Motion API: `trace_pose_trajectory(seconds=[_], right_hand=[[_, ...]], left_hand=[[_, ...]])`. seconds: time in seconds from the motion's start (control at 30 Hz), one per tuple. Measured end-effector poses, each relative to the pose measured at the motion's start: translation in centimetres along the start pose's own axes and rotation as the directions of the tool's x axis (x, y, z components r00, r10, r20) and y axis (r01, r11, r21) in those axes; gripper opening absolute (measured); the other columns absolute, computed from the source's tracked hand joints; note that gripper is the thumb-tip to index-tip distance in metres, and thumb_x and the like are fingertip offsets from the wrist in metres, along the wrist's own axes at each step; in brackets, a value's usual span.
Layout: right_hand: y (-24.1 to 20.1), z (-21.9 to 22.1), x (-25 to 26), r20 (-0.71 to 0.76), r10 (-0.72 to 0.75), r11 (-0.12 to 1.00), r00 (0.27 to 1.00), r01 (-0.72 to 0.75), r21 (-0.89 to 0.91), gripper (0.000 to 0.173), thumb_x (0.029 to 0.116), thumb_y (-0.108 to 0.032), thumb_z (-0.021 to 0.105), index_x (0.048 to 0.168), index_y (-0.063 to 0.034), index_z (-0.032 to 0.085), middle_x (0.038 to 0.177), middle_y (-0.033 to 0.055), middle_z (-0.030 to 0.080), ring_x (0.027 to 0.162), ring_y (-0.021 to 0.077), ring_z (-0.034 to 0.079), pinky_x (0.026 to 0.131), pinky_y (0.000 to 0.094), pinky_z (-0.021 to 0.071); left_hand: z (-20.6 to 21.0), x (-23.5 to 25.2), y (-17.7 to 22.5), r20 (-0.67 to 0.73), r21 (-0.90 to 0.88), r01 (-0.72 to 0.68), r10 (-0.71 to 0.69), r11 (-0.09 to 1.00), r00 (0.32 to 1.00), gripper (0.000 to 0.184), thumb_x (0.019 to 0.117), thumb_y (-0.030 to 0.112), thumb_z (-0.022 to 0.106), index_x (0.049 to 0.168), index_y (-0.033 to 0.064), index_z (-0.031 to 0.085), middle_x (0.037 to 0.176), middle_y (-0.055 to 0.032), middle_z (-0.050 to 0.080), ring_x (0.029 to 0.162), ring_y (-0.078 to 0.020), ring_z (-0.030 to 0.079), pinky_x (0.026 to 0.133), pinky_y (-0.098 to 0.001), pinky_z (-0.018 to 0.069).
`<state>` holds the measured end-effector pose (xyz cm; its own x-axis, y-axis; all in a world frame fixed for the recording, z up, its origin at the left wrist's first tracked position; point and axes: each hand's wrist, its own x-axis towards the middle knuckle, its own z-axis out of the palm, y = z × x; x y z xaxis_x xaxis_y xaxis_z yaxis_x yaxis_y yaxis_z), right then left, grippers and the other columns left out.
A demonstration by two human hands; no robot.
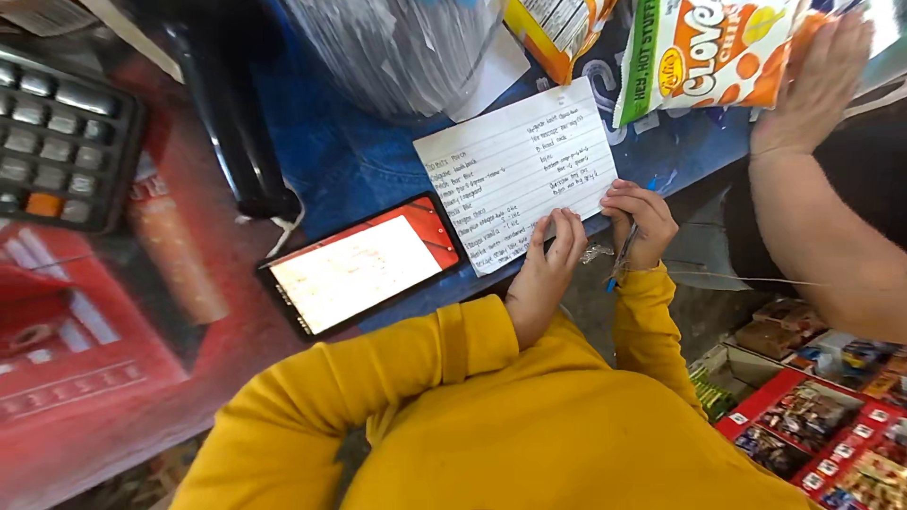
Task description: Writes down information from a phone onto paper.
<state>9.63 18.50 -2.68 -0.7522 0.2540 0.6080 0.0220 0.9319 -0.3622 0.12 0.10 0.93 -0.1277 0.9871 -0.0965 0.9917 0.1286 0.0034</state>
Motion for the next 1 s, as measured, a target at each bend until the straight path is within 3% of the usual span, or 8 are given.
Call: trace_pose_trajectory(seconds=[0.33,0.5,0.6,0.73,0.8,0.87,0.93,1.0], right_hand=[[-1.8,-2.3,1.5,0.212,0.041,0.994,0.976,-0.019,-0.107,0.030,0.1053,-0.015,0.055,0.102,0.0089,0.073,0.106,0.0271,0.073,0.111,0.0403,0.069,0.101,0.0428,0.0520],[-6.0,-1.7,4.4,0.249,-0.032,0.989,0.968,0.067,-0.133,0.031,0.1063,-0.014,0.053,0.105,0.0080,0.074,0.076,0.0259,0.068,0.064,0.0313,0.065,0.064,0.0364,0.0537],[-8.3,-0.1,6.6,0.377,-0.162,0.984,0.912,0.177,-0.005,0.025,0.1017,-0.012,0.058,0.105,0.0035,0.077,0.069,0.0206,0.067,0.058,0.0293,0.062,0.060,0.0385,0.0494],[-9.4,2.2,9.1,0.400,-0.286,0.958,0.871,0.256,0.129,0.023,0.1026,-0.012,0.057,0.111,-0.0047,0.078,0.067,0.0179,0.064,0.059,0.0286,0.058,0.063,0.0386,0.0433],[-9.4,3.0,9.8,0.357,-0.280,0.932,0.891,0.163,0.324,0.032,0.1101,-0.019,0.045,0.125,-0.0038,0.068,0.074,0.0124,0.061,0.066,0.0193,0.055,0.066,0.0300,0.0436],[-8.9,3.6,10.2,0.352,-0.139,0.863,0.926,-0.061,0.502,0.048,0.1113,-0.045,0.036,0.145,-0.0131,0.048,0.094,-0.0108,0.066,0.082,-0.0030,0.062,0.076,0.0164,0.0523],[-7.7,4.0,10.6,0.343,0.036,0.733,0.939,-0.258,0.629,0.070,0.1033,-0.061,0.045,0.151,-0.0127,0.027,0.105,-0.0165,0.067,0.082,0.0005,0.067,0.073,0.0212,0.0584],[-6.0,4.0,10.6,0.362,0.181,0.604,0.914,-0.394,0.693,0.069,0.0979,-0.063,0.054,0.138,-0.0157,0.026,0.106,-0.0146,0.065,0.077,0.0070,0.068,0.068,0.0264,0.0608]], left_hand=[[-0.5,-0.2,-0.2,-0.079,-0.049,0.016,-0.020,0.999,0.997,0.055,0.0972,-0.003,0.054,0.149,-0.0109,0.038,0.154,-0.0279,0.041,0.143,-0.0355,0.042,0.113,-0.0460,0.0332],[-0.8,-0.3,-0.8,-0.038,-0.040,-0.050,0.049,0.998,0.998,0.052,0.1005,-0.001,0.051,0.151,-0.0058,0.039,0.154,-0.0248,0.043,0.144,-0.0331,0.040,0.115,-0.0475,0.0272],[-0.9,-0.5,-1.5,-0.003,-0.096,-0.148,0.149,0.984,0.989,0.046,0.0964,-0.004,0.057,0.141,0.0064,0.056,0.149,-0.0135,0.053,0.139,-0.0303,0.046,0.112,-0.0505,0.0266],[-0.9,-1.0,-1.8,0.022,-0.429,-0.064,0.081,0.901,0.996,0.048,0.0907,-0.007,0.065,0.138,0.0025,0.059,0.149,-0.0138,0.053,0.140,-0.0308,0.044,0.116,-0.0343,0.0297],[-0.5,-0.9,-1.6,-0.015,-0.350,-0.076,0.075,0.934,0.997,0.046,0.0915,-0.006,0.064,0.136,0.0025,0.059,0.148,-0.0126,0.054,0.140,-0.0275,0.045,0.117,-0.0356,0.0273],[-0.4,-0.6,-1.4,-0.053,-0.117,-0.104,0.099,0.988,0.994,0.043,0.0955,-0.003,0.059,0.138,0.0036,0.059,0.150,-0.0145,0.052,0.143,-0.0283,0.043,0.118,-0.0447,0.0234],[-0.3,-0.3,-1.2,-0.006,-0.008,-0.120,0.120,0.993,0.993,0.052,0.0999,0.001,0.053,0.151,-0.0004,0.043,0.157,-0.0217,0.041,0.148,-0.0337,0.035,0.118,-0.0518,0.0207],[0.1,-0.1,-0.9,-0.016,0.075,-0.108,0.110,0.991,0.994,0.053,0.1020,0.005,0.049,0.153,-0.0035,0.036,0.157,-0.0237,0.040,0.146,-0.0334,0.037,0.115,-0.0504,0.0263]])
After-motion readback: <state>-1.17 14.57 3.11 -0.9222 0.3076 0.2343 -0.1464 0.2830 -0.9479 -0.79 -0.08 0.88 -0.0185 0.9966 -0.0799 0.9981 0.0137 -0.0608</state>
